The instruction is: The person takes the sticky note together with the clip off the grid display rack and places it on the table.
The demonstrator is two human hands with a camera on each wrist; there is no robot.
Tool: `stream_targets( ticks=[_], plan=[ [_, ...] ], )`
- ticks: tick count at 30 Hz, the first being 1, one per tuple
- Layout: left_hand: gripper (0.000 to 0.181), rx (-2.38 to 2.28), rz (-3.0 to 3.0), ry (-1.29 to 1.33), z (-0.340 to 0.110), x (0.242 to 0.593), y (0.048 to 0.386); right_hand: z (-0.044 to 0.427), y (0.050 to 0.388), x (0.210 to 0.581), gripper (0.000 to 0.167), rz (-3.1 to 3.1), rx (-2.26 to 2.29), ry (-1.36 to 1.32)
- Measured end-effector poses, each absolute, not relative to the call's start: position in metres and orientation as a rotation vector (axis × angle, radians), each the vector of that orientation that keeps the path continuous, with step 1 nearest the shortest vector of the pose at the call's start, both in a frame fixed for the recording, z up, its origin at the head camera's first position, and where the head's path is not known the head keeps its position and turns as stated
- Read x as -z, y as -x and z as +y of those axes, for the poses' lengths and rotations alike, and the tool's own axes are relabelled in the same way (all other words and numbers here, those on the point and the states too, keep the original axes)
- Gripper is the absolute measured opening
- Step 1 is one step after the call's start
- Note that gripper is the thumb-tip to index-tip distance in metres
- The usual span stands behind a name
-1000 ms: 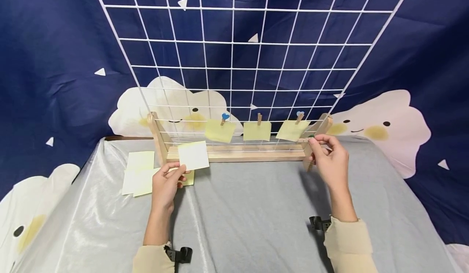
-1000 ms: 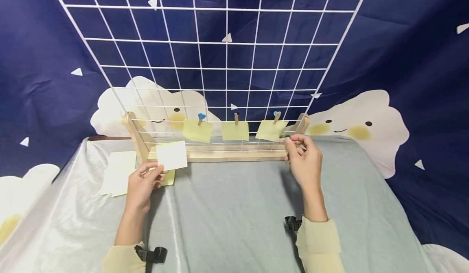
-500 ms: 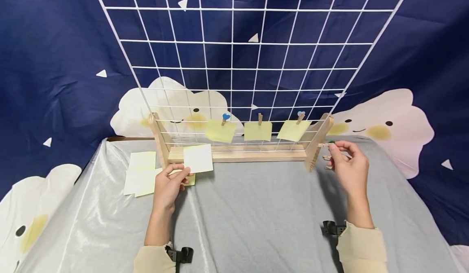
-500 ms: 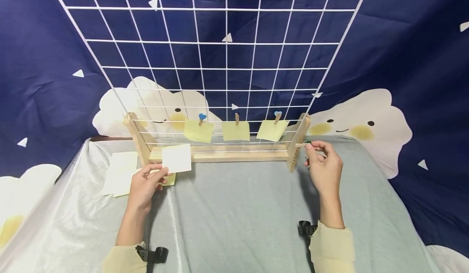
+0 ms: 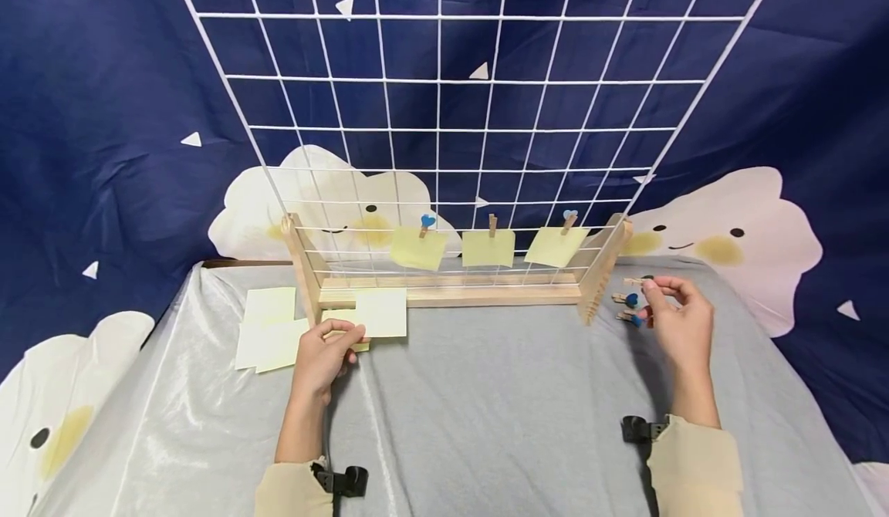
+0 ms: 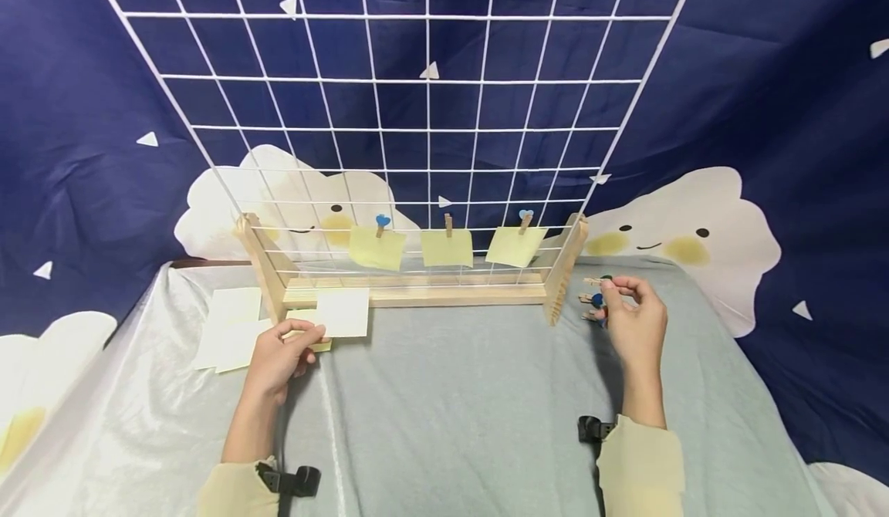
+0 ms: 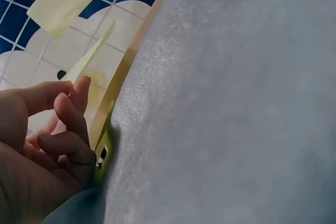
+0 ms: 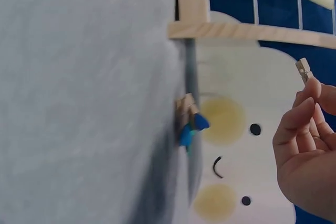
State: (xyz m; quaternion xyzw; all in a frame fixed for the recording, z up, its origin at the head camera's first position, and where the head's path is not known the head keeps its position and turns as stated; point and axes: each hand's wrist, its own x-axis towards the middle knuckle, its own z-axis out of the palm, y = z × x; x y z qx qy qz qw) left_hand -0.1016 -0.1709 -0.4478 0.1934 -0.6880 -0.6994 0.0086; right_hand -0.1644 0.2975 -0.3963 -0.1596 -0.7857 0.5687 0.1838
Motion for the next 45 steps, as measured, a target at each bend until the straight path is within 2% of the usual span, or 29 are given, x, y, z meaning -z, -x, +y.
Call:
stream_targets(
  ticks=[8,23,30,45],
  plan=[
    [0.019,2.15,-2.203,-0.632,-0.164,0.449,0.104,0.318,0.17,0.407,0.013,-2.393,-1.621,0.431],
    [0.018,2.116,-2.288,-0.636,-0.159,0.451,0.114,0.344,0.185,0.42,0.033,-2.637,-1.505,0.336],
    [0.018,2.061,-2.341,-0.636,-0.16,0.454,0.113,0.347,0.188,0.427,0.033,-2.711,-1.457,0.265],
    [0.015,2.073,-2.296,-0.636,-0.164,0.453,0.108,0.344,0.193,0.437,0.025,-2.815,-1.325,0.323]
  ],
)
